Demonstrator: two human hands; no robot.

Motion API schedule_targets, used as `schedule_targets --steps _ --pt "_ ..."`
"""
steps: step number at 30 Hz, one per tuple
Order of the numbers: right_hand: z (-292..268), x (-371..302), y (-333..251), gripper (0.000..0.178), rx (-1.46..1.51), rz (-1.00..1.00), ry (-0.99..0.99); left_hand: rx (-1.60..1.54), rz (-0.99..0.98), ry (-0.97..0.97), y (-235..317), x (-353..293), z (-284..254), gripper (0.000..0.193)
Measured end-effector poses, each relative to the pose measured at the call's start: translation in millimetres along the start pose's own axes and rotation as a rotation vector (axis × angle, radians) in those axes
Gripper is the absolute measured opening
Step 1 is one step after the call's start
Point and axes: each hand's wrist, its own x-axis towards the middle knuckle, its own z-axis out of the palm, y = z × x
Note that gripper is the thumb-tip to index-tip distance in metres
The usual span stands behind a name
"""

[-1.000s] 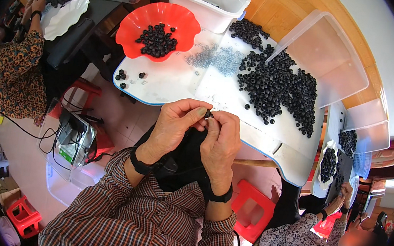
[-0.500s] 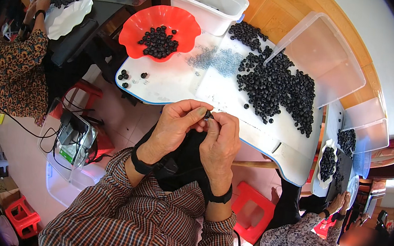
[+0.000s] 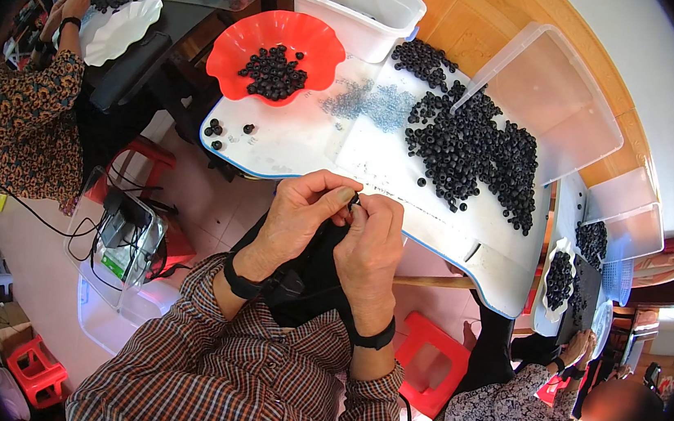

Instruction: Sorting and inspecting small black plastic-like components on a workstation.

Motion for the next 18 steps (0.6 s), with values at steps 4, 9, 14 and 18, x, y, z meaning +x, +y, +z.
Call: schedule_targets --steps 4,9,14,18 --pt "1 -2 -2 0.018 -0.005 -0.032 -0.011 0.058 0.048 -0.003 0 -2 -5 0.017" --pt "-2 3 -4 0.016 0.004 -0.014 -0.045 0.123 0.096 0.033 5 -6 -3 0.016" --pt "-4 4 -7 0.015 0.018 0.042 -0.125 0.166 0.107 0.043 3 -6 -5 0.017" --pt "-5 1 -4 0.017 0.043 0.087 -0.16 0.123 0.073 0.03 -4 -4 -7 0.019"
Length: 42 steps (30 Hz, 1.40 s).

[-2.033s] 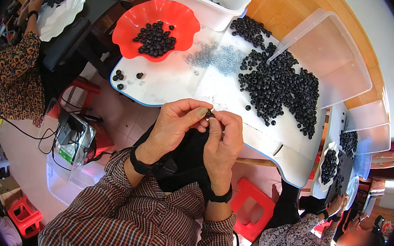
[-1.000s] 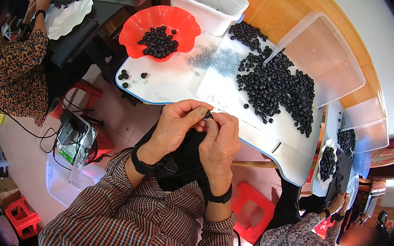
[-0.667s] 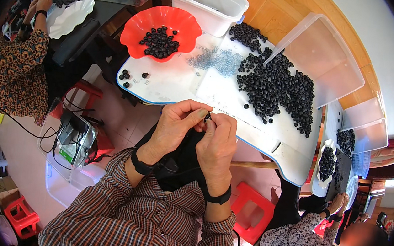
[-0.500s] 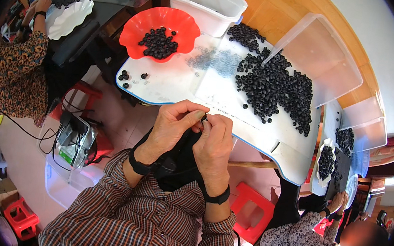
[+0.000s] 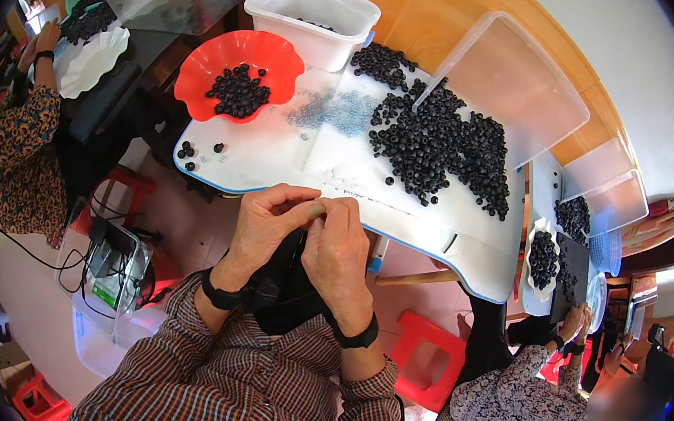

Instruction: Sorting and inspecting small black plastic-like components on a workstation.

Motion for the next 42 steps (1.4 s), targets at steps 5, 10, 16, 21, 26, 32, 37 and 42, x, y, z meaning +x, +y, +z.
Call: schedule_targets --steps 5,10,16,21,26,32,37,42 --pt "3 -3 4 0.018 0.14 0.092 -0.033 -0.026 -0.061 -0.039 -1 2 -4 0.021" --pt "6 -9 9 0.017 0.224 0.201 -0.062 0.076 -0.037 -0.057 0 2 -4 0.021" --pt "13 -11 7 0.018 0.711 0.458 0.033 -0.027 -0.048 -0.069 -8 9 -17 0.021" --pt "15 -11 8 0.018 0.757 0.458 0.076 -0.488 -0.155 -0.121 -13 14 -27 0.021" --pt "18 -14 11 0.016 0.759 0.491 0.082 -0.615 -0.152 -0.127 -9 16 -31 0.023" --pt "23 -19 23 0.012 0.667 0.505 0.068 -0.529 -0.133 0.023 4 28 -39 0.025" --pt "26 -26 40 0.011 0.556 0.492 0.07 -0.292 -0.058 0.322 29 60 -57 0.029" --pt "26 -29 53 0.011 0.446 0.458 0.112 -0.228 0.009 0.413 43 89 -75 0.033"
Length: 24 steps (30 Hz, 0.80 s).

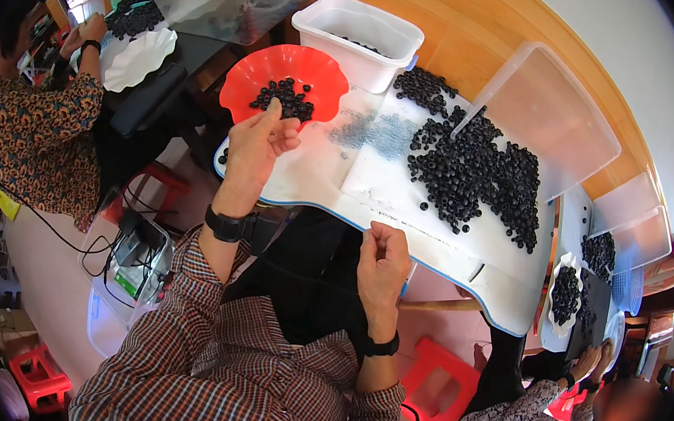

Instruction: Sorting and inspecting small black plastic-like components on a workstation.

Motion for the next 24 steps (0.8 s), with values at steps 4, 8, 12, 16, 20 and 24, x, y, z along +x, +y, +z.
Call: schedule_targets --steps 4,8,12,16,20,24 --pt "-9 8 12 0.012 -0.119 -0.032 0.065 -0.017 0.036 0.024 -6 -3 7 0.029" --pt "-10 13 9 0.01 -0.216 -0.105 0.113 0.251 0.045 -0.134 -36 -9 11 0.022" --pt "-10 21 3 0.01 -0.334 -0.263 0.119 0.745 0.266 -0.263 -70 3 10 0.018" --pt "-12 24 9 0.01 -0.291 -0.276 0.134 1.225 0.567 -0.315 -86 13 17 0.022" --pt "-11 23 16 0.009 -0.314 -0.263 0.111 1.346 0.519 -0.315 -89 11 24 0.019" --pt "-10 24 15 0.009 -0.296 -0.26 0.095 1.389 0.479 -0.301 -87 19 27 0.018"
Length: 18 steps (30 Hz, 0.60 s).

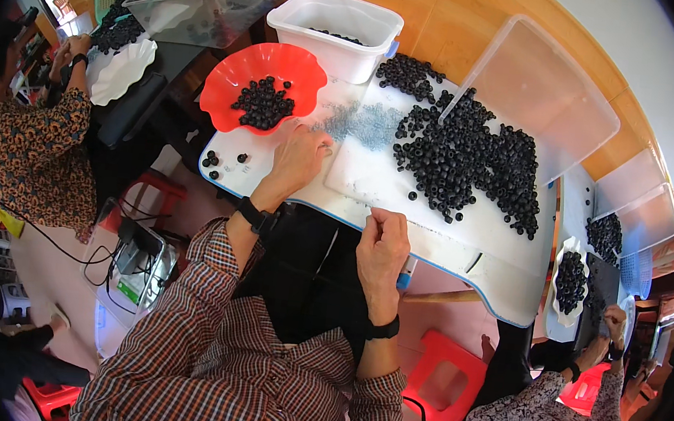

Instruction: Sorting and inspecting small black plastic-like components on a workstation.

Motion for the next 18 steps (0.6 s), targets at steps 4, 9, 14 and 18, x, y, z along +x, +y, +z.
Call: schedule_targets --steps 4,9,14,18 --pt "2 4 -1 0.009 0.021 0.002 0.005 0.063 0.027 0.052 0 0 3 0.015" --pt "13 9 9 0.008 0.189 0.096 -0.012 -0.734 -0.02 -0.07 12 -16 2 0.011" --pt "19 25 7 0.012 0.502 0.349 -0.098 -1.123 -0.114 -0.227 36 -30 6 0.013" --pt "15 39 10 0.024 0.658 0.432 -0.218 -1.104 -0.062 -0.22 43 -31 13 0.013"
